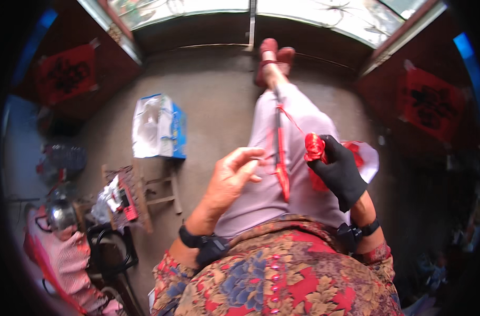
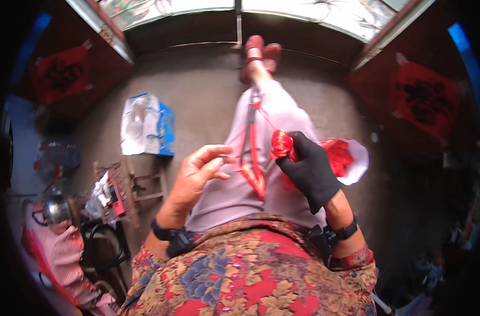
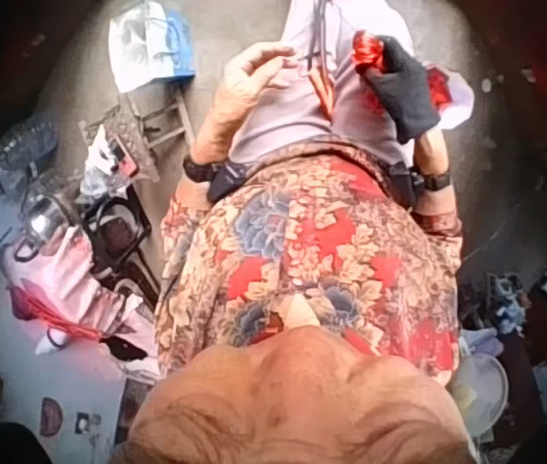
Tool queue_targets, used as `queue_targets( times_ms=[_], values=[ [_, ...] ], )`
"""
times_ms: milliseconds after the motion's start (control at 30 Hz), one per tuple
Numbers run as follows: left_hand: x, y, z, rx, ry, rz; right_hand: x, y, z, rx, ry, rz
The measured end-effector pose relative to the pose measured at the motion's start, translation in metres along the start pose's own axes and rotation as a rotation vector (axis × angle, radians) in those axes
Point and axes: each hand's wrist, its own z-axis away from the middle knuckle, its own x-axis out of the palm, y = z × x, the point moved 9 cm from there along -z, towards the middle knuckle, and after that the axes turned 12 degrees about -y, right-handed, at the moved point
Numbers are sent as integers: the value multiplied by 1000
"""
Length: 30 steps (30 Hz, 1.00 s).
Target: Wrapping a red decorative cord around a black and red frame component by hand.
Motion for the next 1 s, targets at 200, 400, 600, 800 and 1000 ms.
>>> queue_targets(
  times_ms=[200,400,600,800,1000],
  values=[
    [-95,2,57,65,441,-206,5,12,15,-76,115,410],
    [-288,17,284,-69,1280,-992,19,11,9,-85,24,284],
    [-356,-35,370,-457,1355,-1097,25,5,7,-64,9,355],
    [-377,-86,381,-467,1355,-1019,27,7,6,-57,6,283],
    [-375,-79,372,-420,1396,-1010,22,17,9,-59,16,282]
  ],
)
